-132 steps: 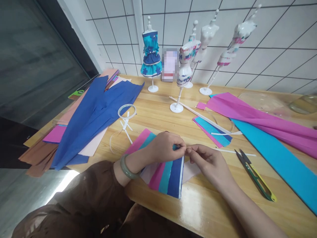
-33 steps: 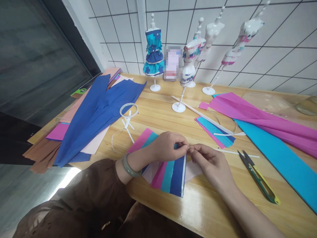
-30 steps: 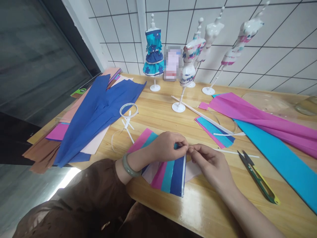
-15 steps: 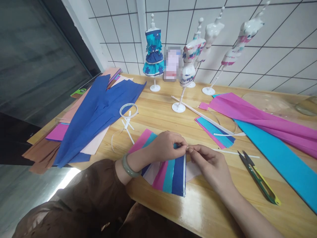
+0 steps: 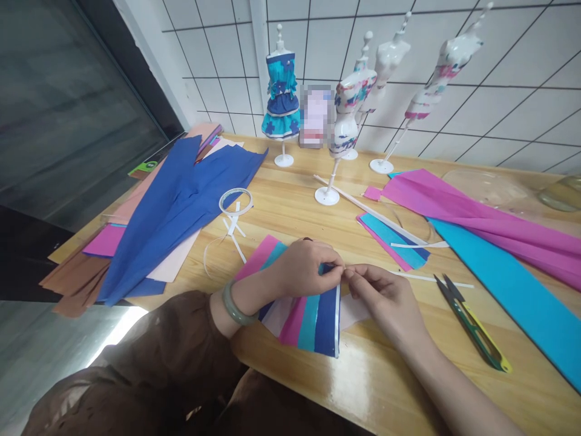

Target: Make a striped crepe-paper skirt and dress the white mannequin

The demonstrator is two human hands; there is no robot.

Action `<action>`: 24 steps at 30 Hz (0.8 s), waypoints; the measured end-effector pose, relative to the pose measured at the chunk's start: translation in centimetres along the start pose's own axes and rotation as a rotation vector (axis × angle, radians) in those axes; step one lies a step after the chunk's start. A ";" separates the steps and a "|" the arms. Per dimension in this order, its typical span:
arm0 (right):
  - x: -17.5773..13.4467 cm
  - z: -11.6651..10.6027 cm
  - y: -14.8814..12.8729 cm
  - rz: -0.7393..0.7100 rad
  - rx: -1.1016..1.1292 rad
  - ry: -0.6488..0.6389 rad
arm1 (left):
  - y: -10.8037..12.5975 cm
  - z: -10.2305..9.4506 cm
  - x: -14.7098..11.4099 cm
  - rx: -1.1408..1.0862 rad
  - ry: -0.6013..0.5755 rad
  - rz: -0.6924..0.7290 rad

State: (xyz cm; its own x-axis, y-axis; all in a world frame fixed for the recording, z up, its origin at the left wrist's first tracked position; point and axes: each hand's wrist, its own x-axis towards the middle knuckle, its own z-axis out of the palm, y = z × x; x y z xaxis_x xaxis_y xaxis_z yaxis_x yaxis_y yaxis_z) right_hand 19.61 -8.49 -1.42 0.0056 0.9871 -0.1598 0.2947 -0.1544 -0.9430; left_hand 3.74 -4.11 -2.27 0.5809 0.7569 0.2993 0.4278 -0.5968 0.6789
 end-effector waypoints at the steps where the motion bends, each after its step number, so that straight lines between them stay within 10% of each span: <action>1: 0.0 0.0 0.0 0.003 0.004 0.003 | 0.0 0.0 0.0 0.003 -0.004 0.003; 24: 0.0 0.1 1.6 -0.068 0.036 -0.001 | -0.4 0.1 0.1 -0.077 -0.007 -0.051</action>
State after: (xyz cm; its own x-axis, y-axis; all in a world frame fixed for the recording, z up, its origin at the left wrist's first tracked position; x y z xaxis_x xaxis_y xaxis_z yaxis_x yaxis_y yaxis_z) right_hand 20.02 -8.77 -2.93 -0.0138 0.9953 -0.0954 0.2601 -0.0886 -0.9615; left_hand 3.71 -3.81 -2.51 0.5647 0.7838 0.2584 0.4029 -0.5351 0.7425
